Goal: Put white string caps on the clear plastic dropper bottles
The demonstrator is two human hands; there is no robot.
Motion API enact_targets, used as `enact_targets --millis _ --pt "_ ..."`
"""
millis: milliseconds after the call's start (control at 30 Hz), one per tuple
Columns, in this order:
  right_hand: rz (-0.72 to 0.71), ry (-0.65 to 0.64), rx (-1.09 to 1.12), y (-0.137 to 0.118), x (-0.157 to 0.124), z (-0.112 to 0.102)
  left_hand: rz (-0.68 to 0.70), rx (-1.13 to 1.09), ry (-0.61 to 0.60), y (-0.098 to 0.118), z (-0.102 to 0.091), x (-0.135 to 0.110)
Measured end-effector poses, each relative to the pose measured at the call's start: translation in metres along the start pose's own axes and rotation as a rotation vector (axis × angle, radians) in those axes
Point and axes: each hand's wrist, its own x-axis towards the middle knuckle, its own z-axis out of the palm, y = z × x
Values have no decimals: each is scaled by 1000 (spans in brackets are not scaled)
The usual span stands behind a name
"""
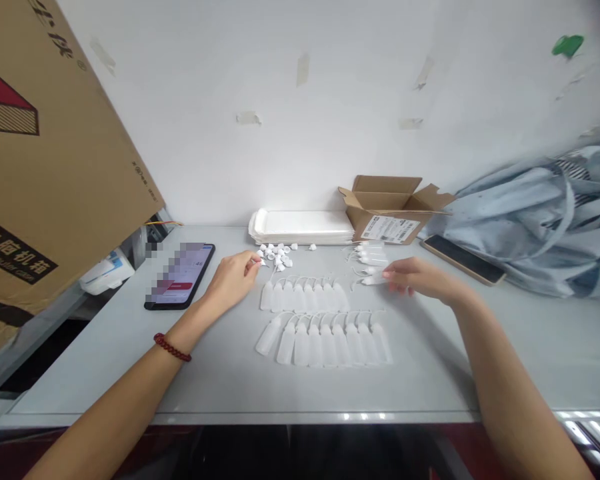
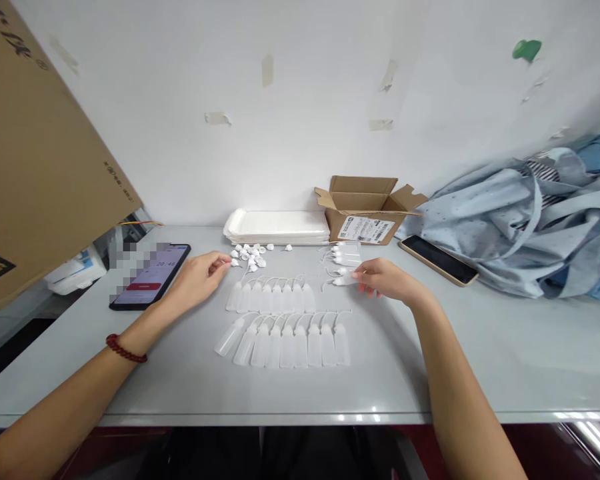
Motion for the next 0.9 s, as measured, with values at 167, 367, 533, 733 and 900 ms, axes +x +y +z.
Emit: enact_targets --millis 167,367,533,733,900 --pt "63 83 -109 12 6 -3 -32 79 -76 -11 4 2" --pt "84 143 -161 13 8 -2 -29 123 -107 -13 8 4" --pt "138 195 -234 15 10 -1 -18 105 -122 -13 9 3" --pt "174 219 -264 12 6 -4 -50 90 -89 -15 11 3" --pt "111 178 -259 8 -4 -8 33 55 -34 -9 14 2"
